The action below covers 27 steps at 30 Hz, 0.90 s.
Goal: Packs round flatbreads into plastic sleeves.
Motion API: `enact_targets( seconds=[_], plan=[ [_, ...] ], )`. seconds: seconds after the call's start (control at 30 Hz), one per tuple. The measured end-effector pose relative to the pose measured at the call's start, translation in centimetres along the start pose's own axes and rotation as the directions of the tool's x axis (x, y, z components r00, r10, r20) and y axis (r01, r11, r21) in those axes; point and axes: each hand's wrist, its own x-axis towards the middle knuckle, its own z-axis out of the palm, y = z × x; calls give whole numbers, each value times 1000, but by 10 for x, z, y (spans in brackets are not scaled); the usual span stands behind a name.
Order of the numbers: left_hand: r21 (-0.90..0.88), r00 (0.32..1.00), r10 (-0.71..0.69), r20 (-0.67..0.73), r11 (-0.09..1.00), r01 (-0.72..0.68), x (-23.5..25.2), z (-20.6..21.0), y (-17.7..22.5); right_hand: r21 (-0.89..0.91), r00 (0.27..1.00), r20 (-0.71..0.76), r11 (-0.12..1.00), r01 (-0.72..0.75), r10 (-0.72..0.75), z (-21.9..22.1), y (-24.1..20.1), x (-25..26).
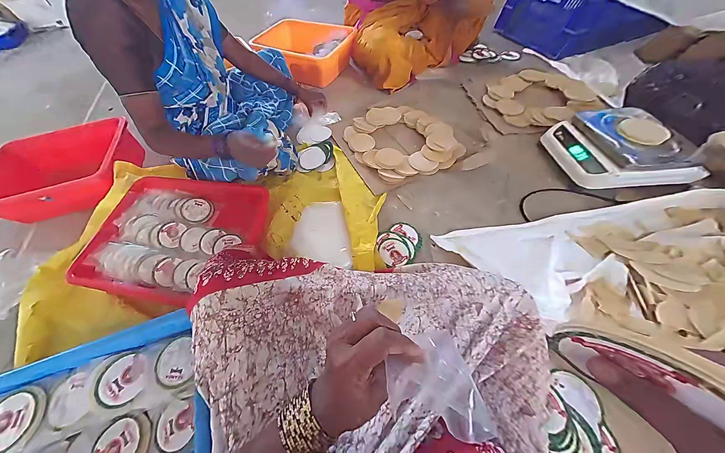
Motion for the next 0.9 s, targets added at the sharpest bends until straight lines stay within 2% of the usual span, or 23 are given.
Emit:
enact_targets(
  seconds=[0.13, 0.27, 0.5, 0.63, 0.77, 0.83, 0.9],
  plan=[
    [57, 1000, 9, 22, 998, -11, 2, -1, 4, 57, 993, 59, 994, 96, -99, 0, -19, 5],
    [114, 997, 4, 82, 993, -13, -1, -2, 5, 211, 947, 204, 956, 204, -247, 3, -37, 13],
    [140, 984, -39, 172, 990, 15, -7, -2, 5, 364, 882, 388, 923, 122, -269, 28, -65, 12],
    [78, 980, -29, 196, 997, 14, -6, -1, 8, 321, 826, 462, 929, 185, -324, 49, -56, 14],
    [-55, 968, -77, 239, 994, 93, -5, 0, 12, 206, 822, 513, 965, 164, -249, 59, -43, 16],
    [-178, 961, -143, 237, 966, 187, -8, 4, 13, 168, 838, 520, 982, 89, -165, 63, -35, 16],
    [-331, 940, -231, 251, 892, 307, -15, 8, 14, 130, 864, 501, 991, -26, -43, 69, -29, 14]
  ],
)
